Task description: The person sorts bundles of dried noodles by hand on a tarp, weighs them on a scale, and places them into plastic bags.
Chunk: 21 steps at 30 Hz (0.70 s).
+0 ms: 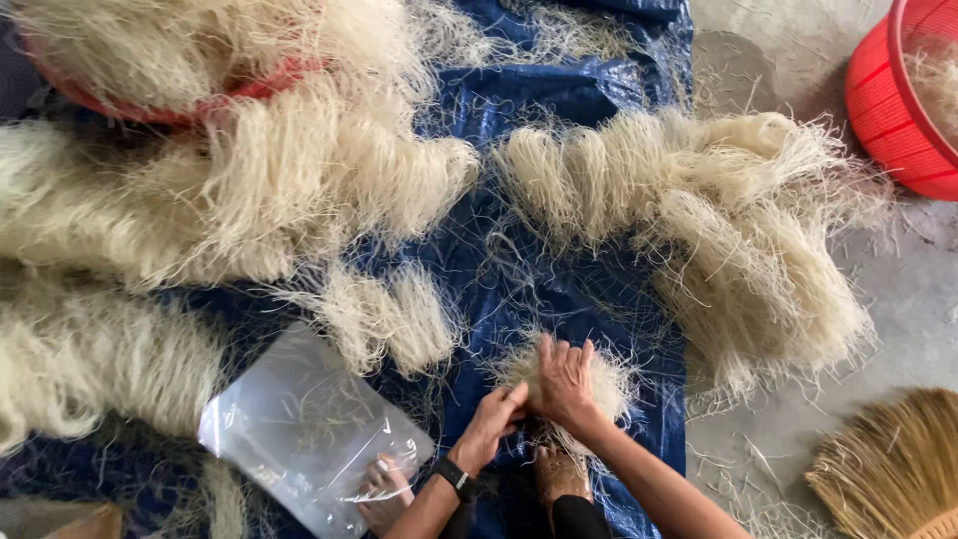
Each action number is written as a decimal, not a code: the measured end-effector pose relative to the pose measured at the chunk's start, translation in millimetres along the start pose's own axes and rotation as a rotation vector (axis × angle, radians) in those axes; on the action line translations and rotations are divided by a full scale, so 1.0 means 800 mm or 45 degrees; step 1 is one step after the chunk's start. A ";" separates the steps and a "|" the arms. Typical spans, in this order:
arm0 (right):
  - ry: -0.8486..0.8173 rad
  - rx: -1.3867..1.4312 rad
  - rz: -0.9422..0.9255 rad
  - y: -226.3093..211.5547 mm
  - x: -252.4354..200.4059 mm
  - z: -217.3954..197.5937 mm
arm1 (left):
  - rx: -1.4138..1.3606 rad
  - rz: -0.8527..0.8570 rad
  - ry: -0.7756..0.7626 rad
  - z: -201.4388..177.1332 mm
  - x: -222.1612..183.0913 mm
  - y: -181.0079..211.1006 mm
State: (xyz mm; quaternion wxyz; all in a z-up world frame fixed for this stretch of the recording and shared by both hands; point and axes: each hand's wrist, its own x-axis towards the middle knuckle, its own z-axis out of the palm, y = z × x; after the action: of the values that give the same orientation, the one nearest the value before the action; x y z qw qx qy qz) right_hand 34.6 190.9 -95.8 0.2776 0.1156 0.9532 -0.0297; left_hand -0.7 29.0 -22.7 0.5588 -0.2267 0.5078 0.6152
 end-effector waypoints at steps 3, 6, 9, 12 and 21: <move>0.052 -0.139 -0.030 -0.003 0.000 0.021 | 0.639 0.090 0.097 -0.026 -0.044 0.013; -0.085 -0.071 -0.047 0.002 0.006 0.015 | 0.891 0.330 0.275 -0.077 -0.089 -0.001; -0.110 -0.160 -0.093 -0.001 0.007 0.004 | 1.103 0.517 0.545 -0.159 -0.119 -0.063; 0.141 -0.308 -0.263 -0.002 0.002 0.015 | 1.608 1.439 0.959 -0.241 -0.124 -0.158; 0.165 0.028 -0.207 -0.008 -0.024 0.007 | 2.206 1.431 1.277 -0.241 -0.147 -0.233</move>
State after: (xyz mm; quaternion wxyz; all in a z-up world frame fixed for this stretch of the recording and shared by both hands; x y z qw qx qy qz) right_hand 51.7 180.1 -90.0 0.2108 0.0427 0.9750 -0.0551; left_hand 146.9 -220.5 -66.2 -0.0915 0.2731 0.9556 0.0620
